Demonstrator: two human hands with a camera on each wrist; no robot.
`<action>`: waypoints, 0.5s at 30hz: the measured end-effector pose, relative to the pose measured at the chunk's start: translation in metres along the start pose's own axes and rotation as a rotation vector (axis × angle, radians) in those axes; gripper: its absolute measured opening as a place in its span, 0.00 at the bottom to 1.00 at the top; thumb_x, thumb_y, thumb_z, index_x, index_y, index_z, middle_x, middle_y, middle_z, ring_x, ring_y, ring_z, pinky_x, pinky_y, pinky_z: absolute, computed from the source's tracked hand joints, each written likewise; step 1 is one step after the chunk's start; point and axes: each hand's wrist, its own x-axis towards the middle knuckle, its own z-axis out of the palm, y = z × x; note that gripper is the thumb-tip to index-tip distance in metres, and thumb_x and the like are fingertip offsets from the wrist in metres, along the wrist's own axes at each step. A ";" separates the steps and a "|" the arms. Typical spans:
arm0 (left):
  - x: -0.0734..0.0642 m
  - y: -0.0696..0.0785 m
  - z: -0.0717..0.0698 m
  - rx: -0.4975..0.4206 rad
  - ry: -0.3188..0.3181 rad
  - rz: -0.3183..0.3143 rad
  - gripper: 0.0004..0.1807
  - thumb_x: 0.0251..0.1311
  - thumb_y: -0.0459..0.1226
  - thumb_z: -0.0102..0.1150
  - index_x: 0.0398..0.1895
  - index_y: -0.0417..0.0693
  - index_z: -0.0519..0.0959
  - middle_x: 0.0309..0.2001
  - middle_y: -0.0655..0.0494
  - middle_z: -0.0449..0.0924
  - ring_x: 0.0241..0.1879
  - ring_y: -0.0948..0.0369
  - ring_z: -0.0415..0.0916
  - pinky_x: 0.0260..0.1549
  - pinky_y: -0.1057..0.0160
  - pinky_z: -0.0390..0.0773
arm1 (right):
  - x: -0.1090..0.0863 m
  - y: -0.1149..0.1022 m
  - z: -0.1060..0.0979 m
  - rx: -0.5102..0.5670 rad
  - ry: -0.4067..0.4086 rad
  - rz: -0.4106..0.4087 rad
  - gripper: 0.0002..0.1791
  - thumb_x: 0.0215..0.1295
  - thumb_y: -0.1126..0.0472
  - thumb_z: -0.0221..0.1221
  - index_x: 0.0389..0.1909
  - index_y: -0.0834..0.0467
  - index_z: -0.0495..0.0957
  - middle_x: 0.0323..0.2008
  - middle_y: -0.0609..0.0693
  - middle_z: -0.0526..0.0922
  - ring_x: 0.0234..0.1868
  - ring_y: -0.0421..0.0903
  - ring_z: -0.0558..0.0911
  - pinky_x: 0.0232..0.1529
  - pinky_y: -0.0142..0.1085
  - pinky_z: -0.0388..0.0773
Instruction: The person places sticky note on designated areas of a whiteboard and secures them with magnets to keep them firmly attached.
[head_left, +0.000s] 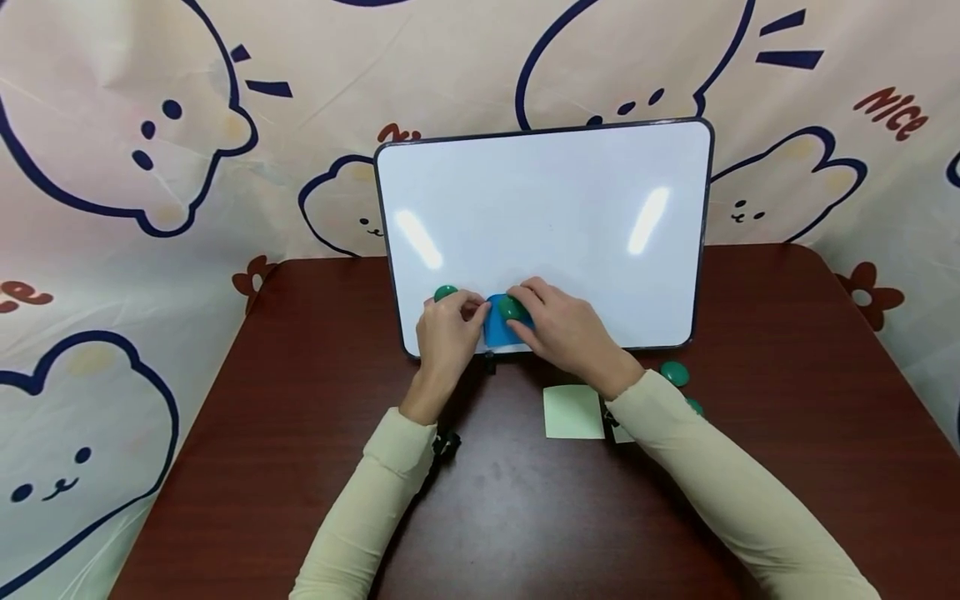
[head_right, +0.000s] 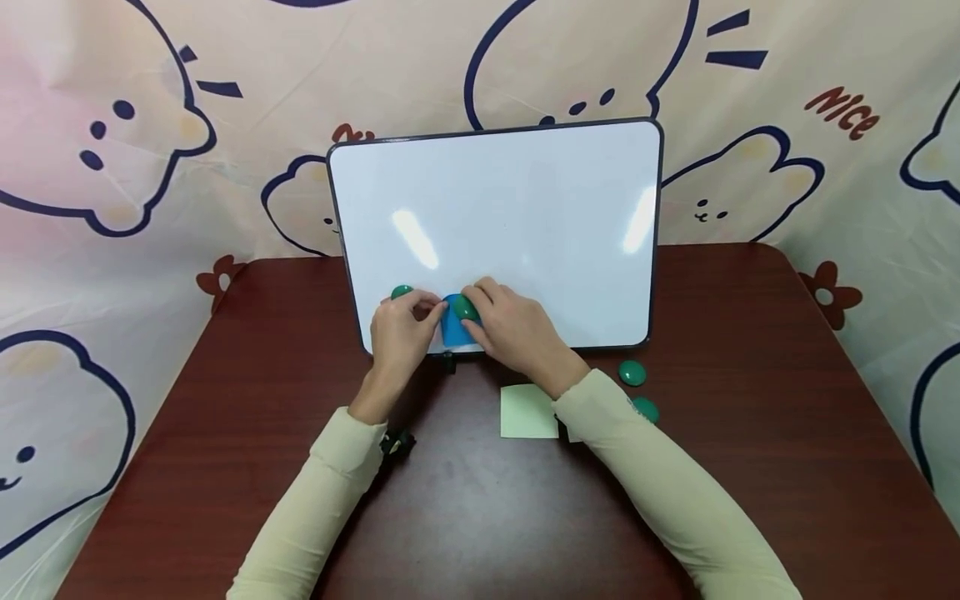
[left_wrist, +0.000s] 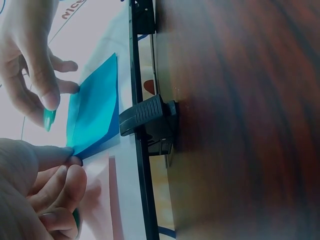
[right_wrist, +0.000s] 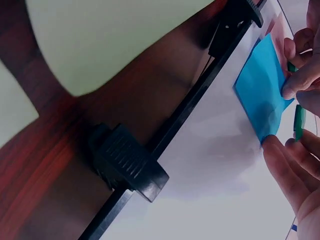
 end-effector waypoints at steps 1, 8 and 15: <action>0.001 0.000 0.000 -0.001 0.001 0.000 0.11 0.63 0.42 0.67 0.35 0.43 0.87 0.31 0.48 0.89 0.31 0.56 0.85 0.46 0.50 0.79 | 0.001 0.001 0.000 -0.004 0.001 -0.002 0.25 0.64 0.51 0.66 0.57 0.62 0.77 0.50 0.55 0.80 0.41 0.46 0.85 0.40 0.38 0.85; 0.002 0.001 0.000 -0.007 0.007 -0.003 0.11 0.63 0.42 0.67 0.35 0.43 0.87 0.31 0.48 0.89 0.31 0.56 0.85 0.45 0.51 0.79 | 0.004 0.006 0.002 -0.019 0.020 -0.020 0.26 0.64 0.51 0.66 0.57 0.62 0.77 0.52 0.55 0.80 0.46 0.48 0.84 0.45 0.40 0.85; 0.000 -0.001 0.000 -0.020 0.000 -0.008 0.11 0.62 0.42 0.67 0.35 0.43 0.87 0.30 0.48 0.88 0.31 0.56 0.85 0.46 0.50 0.78 | 0.004 0.008 0.008 -0.025 0.023 -0.026 0.26 0.64 0.51 0.66 0.58 0.60 0.77 0.53 0.54 0.80 0.48 0.48 0.84 0.44 0.40 0.85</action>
